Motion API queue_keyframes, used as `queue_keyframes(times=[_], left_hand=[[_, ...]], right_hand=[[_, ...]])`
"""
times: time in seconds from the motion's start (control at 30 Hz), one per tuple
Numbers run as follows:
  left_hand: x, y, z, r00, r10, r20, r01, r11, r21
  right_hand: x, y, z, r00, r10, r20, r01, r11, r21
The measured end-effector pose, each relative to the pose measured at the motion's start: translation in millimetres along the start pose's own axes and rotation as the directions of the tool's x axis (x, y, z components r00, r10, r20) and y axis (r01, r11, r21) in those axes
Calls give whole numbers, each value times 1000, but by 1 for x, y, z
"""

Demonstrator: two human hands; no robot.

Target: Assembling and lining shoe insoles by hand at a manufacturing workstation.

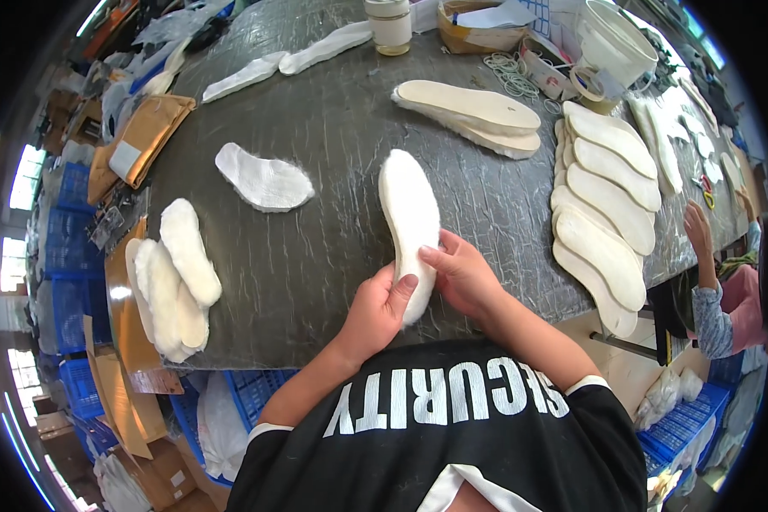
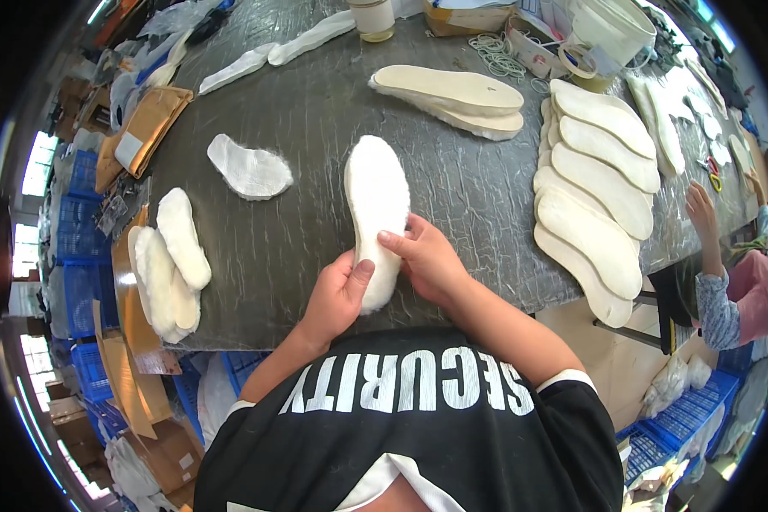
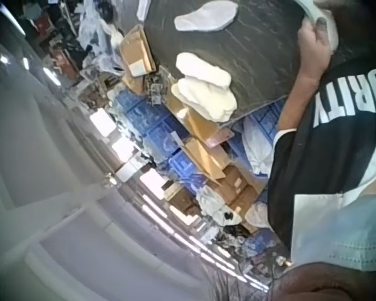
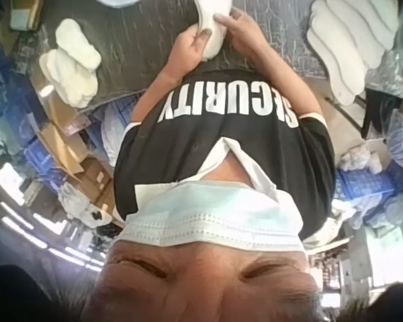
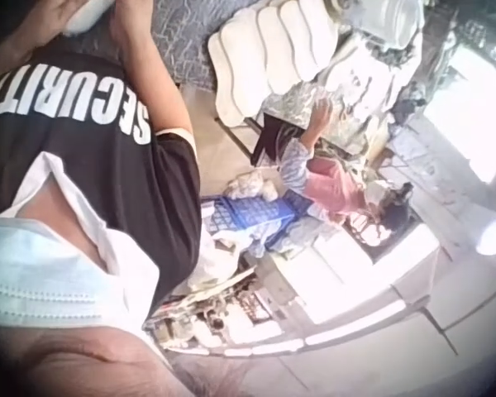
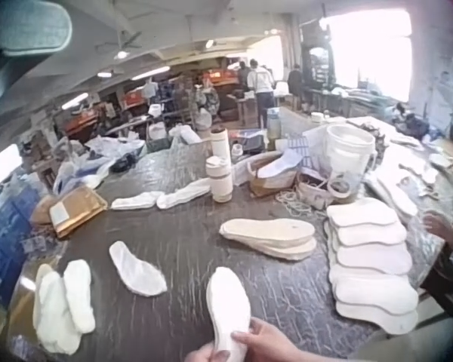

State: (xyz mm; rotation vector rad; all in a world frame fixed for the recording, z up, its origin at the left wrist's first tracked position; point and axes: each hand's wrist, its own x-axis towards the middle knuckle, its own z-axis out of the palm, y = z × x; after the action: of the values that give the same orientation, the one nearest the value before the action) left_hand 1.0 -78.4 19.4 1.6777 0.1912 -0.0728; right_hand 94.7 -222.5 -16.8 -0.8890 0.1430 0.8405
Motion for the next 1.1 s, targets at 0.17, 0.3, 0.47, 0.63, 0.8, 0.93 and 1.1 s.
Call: queue_keyframes(times=[0.17, 0.3, 0.47, 0.63, 0.8, 0.93, 1.1], left_hand=[[5, -21, -8, 993, -111, 25, 113, 991, -66], [11, -47, -17, 958, -279, 66, 287, 931, -225], [-1, -35, -5, 935, -340, 99, 323, 702, -635], [-13, -37, -35, 968, -130, -215, 62, 953, -296], [-50, 2, -137, 683, 53, -729, -63, 998, 13], [-118, -20, -269, 327, 81, -942, 108, 987, 122], [-109, -17, -285, 184, 749, -637, 383, 542, 748]], right_hand=[[3, 5, 7, 997, 19, -74, -14, 998, 66], [6, 4, 6, 996, 64, -63, -50, 976, 210], [7, 13, 13, 988, 0, -152, 20, 991, 133], [3, 24, -2, 998, 17, 66, -11, 996, -91], [-12, -11, -30, 966, -219, 138, 250, 925, -285], [-17, -33, -33, 960, -239, 145, 279, 858, -432], [-49, -59, -46, 860, -497, 119, 351, 405, -844]])
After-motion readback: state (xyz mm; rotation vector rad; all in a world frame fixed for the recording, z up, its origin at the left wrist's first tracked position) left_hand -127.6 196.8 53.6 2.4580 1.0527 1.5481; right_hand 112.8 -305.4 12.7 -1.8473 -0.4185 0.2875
